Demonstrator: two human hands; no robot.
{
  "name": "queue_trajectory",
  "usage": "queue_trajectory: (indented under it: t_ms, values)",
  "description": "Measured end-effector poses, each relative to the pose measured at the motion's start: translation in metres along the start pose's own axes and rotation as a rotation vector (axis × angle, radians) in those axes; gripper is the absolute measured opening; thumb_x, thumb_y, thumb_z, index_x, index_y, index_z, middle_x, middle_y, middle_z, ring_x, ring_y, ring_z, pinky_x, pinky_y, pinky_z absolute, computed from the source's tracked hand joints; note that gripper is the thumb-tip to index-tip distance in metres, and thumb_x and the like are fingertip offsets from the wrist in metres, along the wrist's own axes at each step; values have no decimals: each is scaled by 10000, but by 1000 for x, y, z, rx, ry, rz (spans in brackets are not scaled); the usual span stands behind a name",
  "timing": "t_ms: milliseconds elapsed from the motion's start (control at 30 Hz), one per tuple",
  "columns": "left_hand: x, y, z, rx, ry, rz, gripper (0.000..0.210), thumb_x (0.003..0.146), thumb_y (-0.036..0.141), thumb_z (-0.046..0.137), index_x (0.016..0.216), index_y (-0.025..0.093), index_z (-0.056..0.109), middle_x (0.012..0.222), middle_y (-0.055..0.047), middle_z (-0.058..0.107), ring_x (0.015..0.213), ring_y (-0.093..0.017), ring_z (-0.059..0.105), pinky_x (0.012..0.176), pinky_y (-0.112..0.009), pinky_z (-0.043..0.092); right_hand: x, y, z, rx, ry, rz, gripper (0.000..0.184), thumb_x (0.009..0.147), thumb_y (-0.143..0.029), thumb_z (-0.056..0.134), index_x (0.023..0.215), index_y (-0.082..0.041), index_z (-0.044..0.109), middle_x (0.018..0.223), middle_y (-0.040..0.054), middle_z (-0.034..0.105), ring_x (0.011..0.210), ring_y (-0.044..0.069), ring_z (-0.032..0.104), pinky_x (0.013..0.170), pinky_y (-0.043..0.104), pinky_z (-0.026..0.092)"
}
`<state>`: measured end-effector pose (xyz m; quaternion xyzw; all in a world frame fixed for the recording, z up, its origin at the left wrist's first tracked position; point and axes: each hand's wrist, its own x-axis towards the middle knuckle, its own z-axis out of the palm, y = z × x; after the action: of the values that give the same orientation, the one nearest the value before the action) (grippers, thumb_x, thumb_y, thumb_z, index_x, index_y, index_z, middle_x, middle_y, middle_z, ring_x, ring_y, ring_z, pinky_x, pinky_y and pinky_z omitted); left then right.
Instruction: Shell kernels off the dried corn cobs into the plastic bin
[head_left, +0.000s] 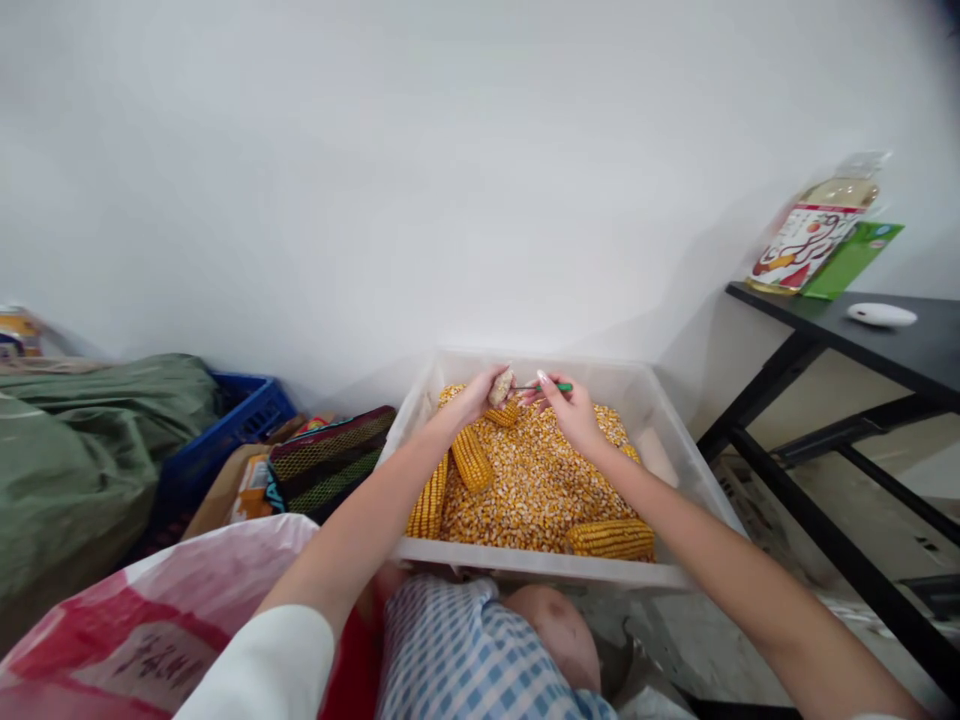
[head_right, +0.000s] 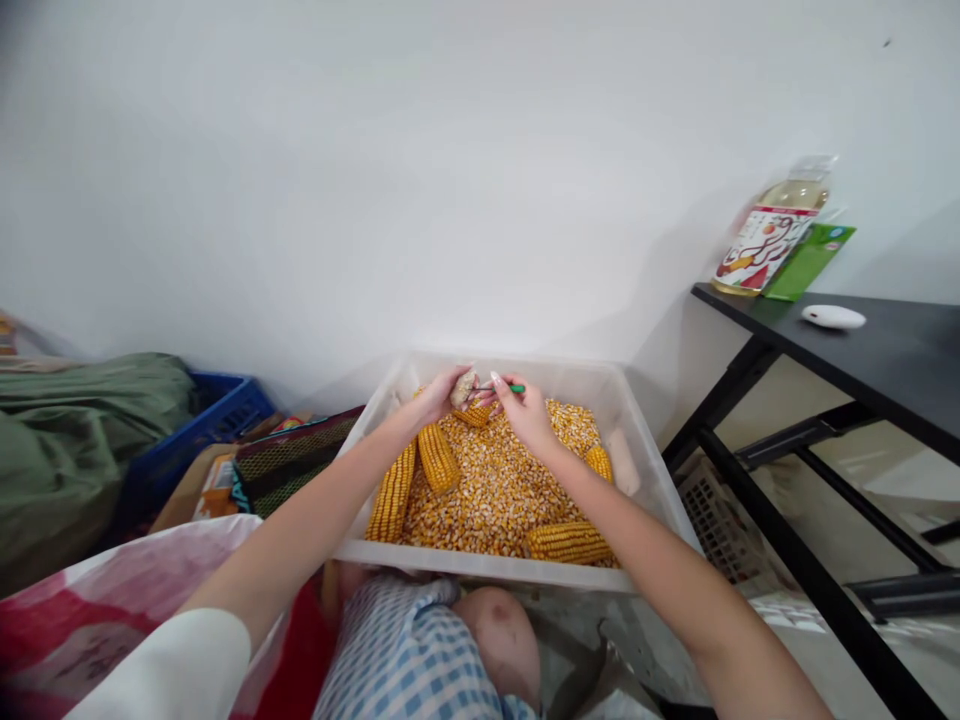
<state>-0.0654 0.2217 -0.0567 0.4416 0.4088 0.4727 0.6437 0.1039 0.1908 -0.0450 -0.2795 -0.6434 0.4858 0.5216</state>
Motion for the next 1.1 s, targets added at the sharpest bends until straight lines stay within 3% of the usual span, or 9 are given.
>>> queue_trajectory:
  t_ms: [133, 667, 967, 1100]
  values:
    - [-1, -2, 6, -5, -14, -5, 309, 756, 421, 508, 635, 137, 521, 519, -3, 513, 380, -59, 404, 357, -188, 279, 0, 0, 0, 3, -5, 2, 361, 770, -516, 519, 822, -166, 586, 766, 48, 678, 662, 146, 645, 533, 237, 504]
    - [3, -8, 4, -39, 56, 2, 296, 759, 401, 471, 610, 147, 506, 481, 8, 483, 382, -70, 409, 343, -187, 252, -3, 8, 4, -12, -15, -26, 324, 774, -483, 526, 865, -181, 599, 827, 52, 681, 729, 164, 654, 547, 248, 506]
    - [2, -12, 10, 130, 121, 74, 320, 782, 420, 417, 606, 160, 481, 502, 12, 466, 409, -79, 413, 364, -193, 268, -10, 13, 7, -48, -3, -29, 307, 780, -477, 525, 860, -190, 602, 834, 57, 689, 774, 187, 653, 579, 276, 522]
    - [0, -11, 14, 261, 204, 129, 334, 814, 396, 371, 580, 172, 452, 485, 24, 415, 402, -83, 360, 387, -206, 259, -8, 14, 7, 21, 0, 3, 300, 787, -470, 522, 847, -184, 591, 830, 56, 692, 754, 180, 657, 564, 263, 510]
